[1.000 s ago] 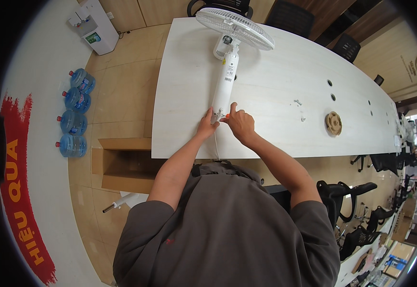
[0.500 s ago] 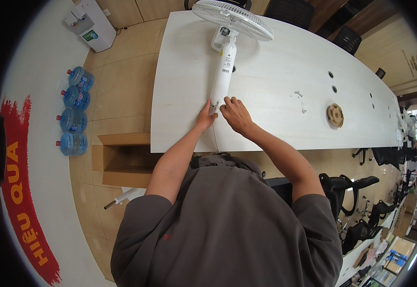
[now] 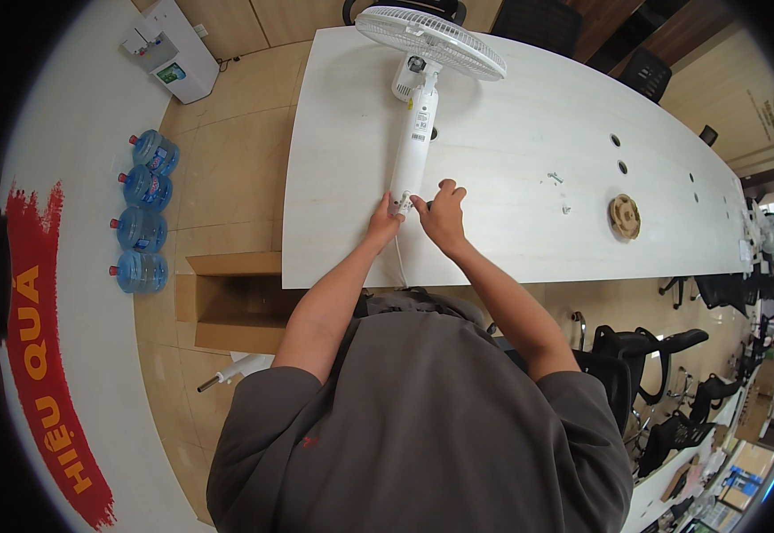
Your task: Using a screwdriver to repair or assemble the base of a white electric fan.
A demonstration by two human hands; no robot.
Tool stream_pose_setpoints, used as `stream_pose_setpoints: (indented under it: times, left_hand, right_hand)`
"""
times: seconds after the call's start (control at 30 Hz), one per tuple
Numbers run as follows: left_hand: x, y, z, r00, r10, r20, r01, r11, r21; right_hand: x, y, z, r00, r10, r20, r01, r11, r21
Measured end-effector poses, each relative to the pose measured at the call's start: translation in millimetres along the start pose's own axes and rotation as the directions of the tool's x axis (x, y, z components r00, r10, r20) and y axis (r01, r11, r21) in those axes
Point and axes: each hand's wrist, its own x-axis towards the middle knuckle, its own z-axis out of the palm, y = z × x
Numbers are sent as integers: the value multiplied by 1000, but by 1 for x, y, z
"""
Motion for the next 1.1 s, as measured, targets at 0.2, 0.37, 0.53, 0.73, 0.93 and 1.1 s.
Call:
stream_pose_setpoints:
  times: [0.2,0.37,0.53,0.73,0.93,1.1]
  left_hand:
    - [-6,20,-4,997,-75,32,74,997,21]
    - [-4,15,-2,998,-69,10,69,997,-16]
    - [-4,16,-4,997,-78,-17,77,996,-42]
    - [10,-3,-5,991,-136,3,136,987,-83]
    - [15,-8,-2,988,-157,13,157,975,-156]
    - [2,15,-4,972,-222,80,236,898,-371]
  right_hand:
    - [-12,2,-1,943,323,-84,-303,933,196]
    - [-16,0,8,935,335,-116,-305,927,220]
    - [-7,-9,-3,990,136,38,-130,985,-117]
    - [1,-23,-22,936,-213,281,301,898,-320]
    - [17,-3,-33,683,-508,525,722,578,-380]
    - [9,-24,-45,734,-530,424,673,652,-348]
